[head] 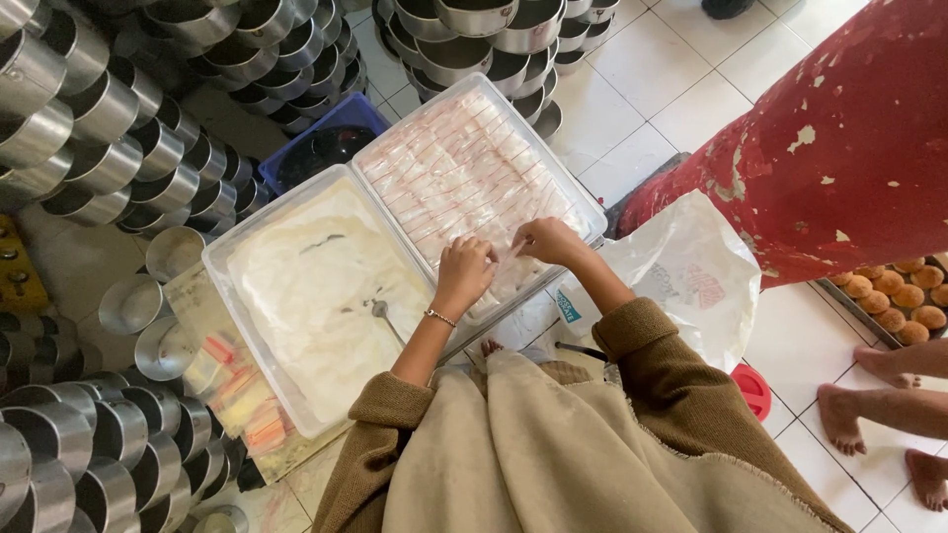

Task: The person places small white items into plastic bags by hand and using a spoon, and then arranges the bags inside a larger container.

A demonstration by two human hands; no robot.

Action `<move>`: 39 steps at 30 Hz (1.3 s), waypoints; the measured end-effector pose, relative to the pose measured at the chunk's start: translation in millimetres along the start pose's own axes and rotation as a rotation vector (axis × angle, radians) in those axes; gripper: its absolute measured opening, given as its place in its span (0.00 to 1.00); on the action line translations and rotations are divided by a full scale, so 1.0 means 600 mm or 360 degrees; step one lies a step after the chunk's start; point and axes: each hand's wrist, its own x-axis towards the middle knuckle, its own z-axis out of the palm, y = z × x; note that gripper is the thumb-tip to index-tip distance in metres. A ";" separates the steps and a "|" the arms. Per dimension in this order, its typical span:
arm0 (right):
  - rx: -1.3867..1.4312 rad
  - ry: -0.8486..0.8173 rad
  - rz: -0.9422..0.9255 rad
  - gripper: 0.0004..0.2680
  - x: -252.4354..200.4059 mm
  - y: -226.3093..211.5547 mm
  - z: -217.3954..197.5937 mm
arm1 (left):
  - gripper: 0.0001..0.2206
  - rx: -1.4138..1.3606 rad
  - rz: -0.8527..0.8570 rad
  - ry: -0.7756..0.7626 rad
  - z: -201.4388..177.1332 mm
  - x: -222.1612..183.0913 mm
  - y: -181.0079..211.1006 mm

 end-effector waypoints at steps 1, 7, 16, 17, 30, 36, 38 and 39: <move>0.0000 -0.0006 -0.0005 0.08 -0.001 -0.007 -0.009 | 0.06 0.0000 -0.0007 0.0002 -0.004 -0.002 0.001; 0.0137 -0.0183 0.0231 0.08 0.011 -0.001 -0.016 | 0.05 -0.0111 -0.0036 -0.0004 -0.008 -0.007 -0.006; -0.0272 -0.0106 0.0154 0.14 0.015 -0.041 -0.014 | 0.06 -0.0152 -0.0055 0.0110 -0.016 0.002 0.008; -0.0262 -0.0062 0.0107 0.14 0.017 -0.041 -0.014 | 0.06 -0.0144 -0.0062 0.0150 -0.019 0.001 0.008; -0.0660 -0.0057 0.0025 0.10 0.077 -0.046 -0.018 | 0.05 -0.0338 -0.0263 0.0383 -0.073 -0.067 -0.051; -0.0609 -0.0018 -0.0206 0.08 0.078 -0.191 -0.040 | 0.04 -0.0597 -0.0460 0.0619 -0.127 -0.140 -0.104; -0.0530 -0.0062 -0.0305 0.08 0.079 -0.255 -0.035 | 0.04 -0.0633 -0.0524 0.0745 -0.150 -0.174 -0.114; -0.0439 -0.0099 -0.0376 0.07 0.077 -0.287 -0.031 | 0.05 -0.0669 -0.0569 0.0847 -0.160 -0.194 -0.119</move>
